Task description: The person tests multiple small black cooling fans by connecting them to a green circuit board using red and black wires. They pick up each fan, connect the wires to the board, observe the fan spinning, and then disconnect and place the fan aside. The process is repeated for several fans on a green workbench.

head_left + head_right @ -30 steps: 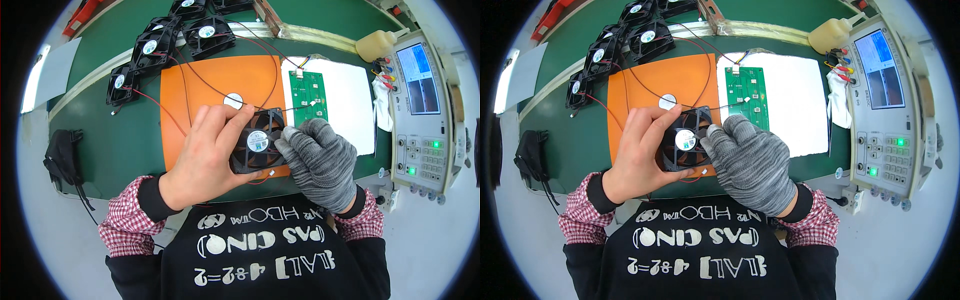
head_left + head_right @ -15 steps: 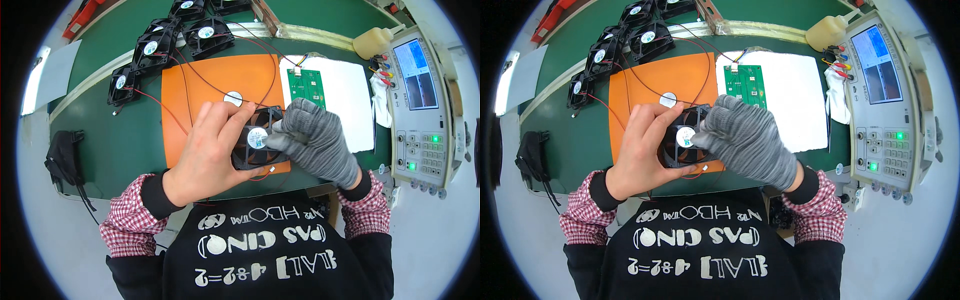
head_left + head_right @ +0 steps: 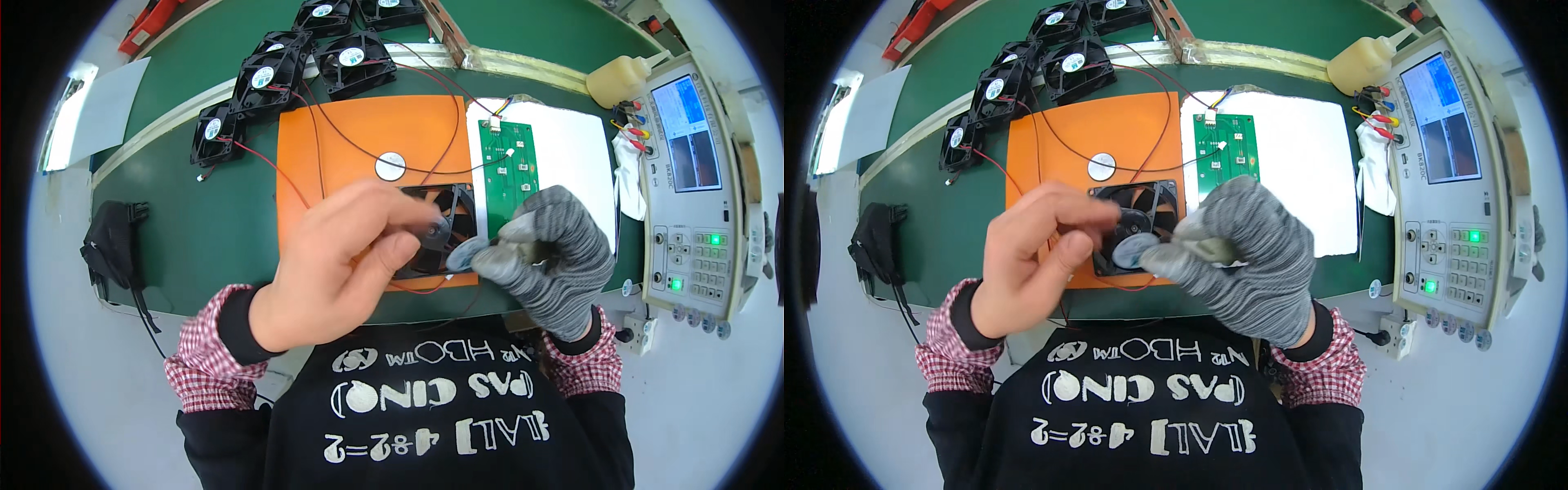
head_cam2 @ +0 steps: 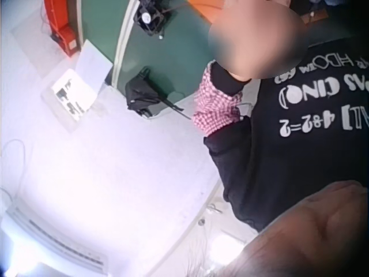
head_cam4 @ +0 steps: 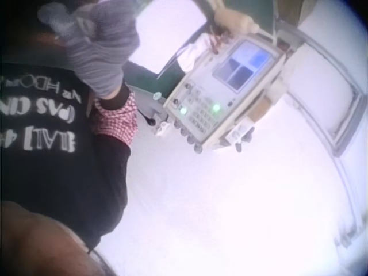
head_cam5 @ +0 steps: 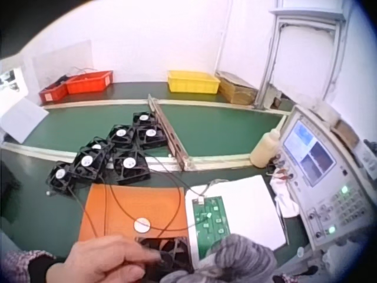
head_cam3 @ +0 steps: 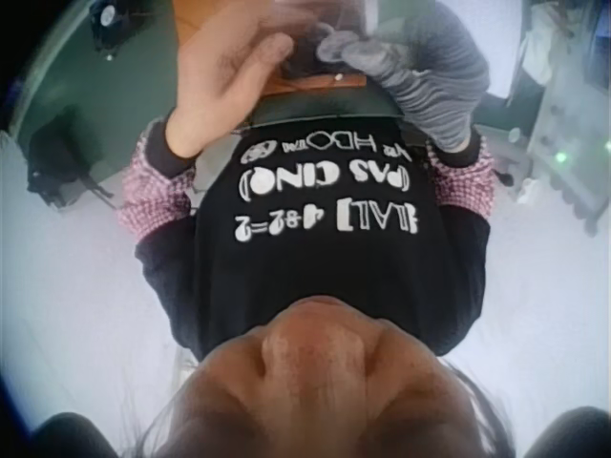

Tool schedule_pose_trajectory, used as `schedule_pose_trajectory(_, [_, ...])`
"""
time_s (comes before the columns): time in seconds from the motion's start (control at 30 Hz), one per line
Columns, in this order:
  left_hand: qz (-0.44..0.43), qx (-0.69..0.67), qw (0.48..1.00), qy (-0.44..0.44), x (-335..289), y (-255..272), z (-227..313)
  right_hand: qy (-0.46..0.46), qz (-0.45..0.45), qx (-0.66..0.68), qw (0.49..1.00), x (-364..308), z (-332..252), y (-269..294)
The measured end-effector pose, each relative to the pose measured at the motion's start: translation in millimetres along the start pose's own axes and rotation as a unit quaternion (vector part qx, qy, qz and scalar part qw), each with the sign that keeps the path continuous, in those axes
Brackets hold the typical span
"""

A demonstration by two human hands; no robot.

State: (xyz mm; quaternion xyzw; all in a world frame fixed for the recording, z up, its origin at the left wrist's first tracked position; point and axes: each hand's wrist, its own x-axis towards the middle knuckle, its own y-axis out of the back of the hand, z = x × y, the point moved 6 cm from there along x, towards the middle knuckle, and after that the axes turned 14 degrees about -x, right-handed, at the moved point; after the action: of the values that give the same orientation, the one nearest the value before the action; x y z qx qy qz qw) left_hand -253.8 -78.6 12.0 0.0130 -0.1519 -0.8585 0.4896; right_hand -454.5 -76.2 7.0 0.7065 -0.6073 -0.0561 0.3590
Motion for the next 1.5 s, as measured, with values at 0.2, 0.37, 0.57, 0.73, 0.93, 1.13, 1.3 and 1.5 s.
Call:
schedule_pose_trajectory(0.2, [0.026,-0.304,0.946,0.109,4.6,-20.4,-13.3,0.079,0.029,-0.138,0.987,-1.2,-18.9,-4.0])
schedule_pose_trajectory(0.37, [0.040,0.123,0.989,-0.070,24.5,-6.4,3.1,0.043,0.072,-0.160,0.984,-11.5,-6.3,-4.1])
schedule_pose_trajectory(0.57, [0.021,0.113,0.993,0.012,34.5,-6.6,-22.6,0.025,0.032,-0.122,0.992,-21.9,4.9,-1.9])
schedule_pose_trajectory(0.73, [-0.071,0.062,0.984,0.153,56.5,-6.2,-36.1,0.004,-0.045,-0.104,0.994,-26.3,6.4,-26.3])
schedule_pose_trajectory(0.93, [-0.063,-0.010,0.986,0.156,55.7,-7.2,-40.7,-0.002,-0.099,-0.059,0.993,-21.3,12.4,-30.7])
schedule_pose_trajectory(1.13, [0.034,-0.048,0.996,0.062,24.0,4.2,-42.0,0.000,-0.017,-0.059,0.998,-7.9,25.4,1.1])
schedule_pose_trajectory(1.3, [-0.015,0.124,0.992,-0.033,0.5,-5.2,-26.9,0.001,-0.067,-0.103,0.992,-6.5,12.1,-15.6])
schedule_pose_trajectory(1.5, [0.020,0.159,0.985,-0.064,-4.6,-8.7,-30.8,0.031,-0.086,-0.182,0.979,-2.6,9.8,-28.4])
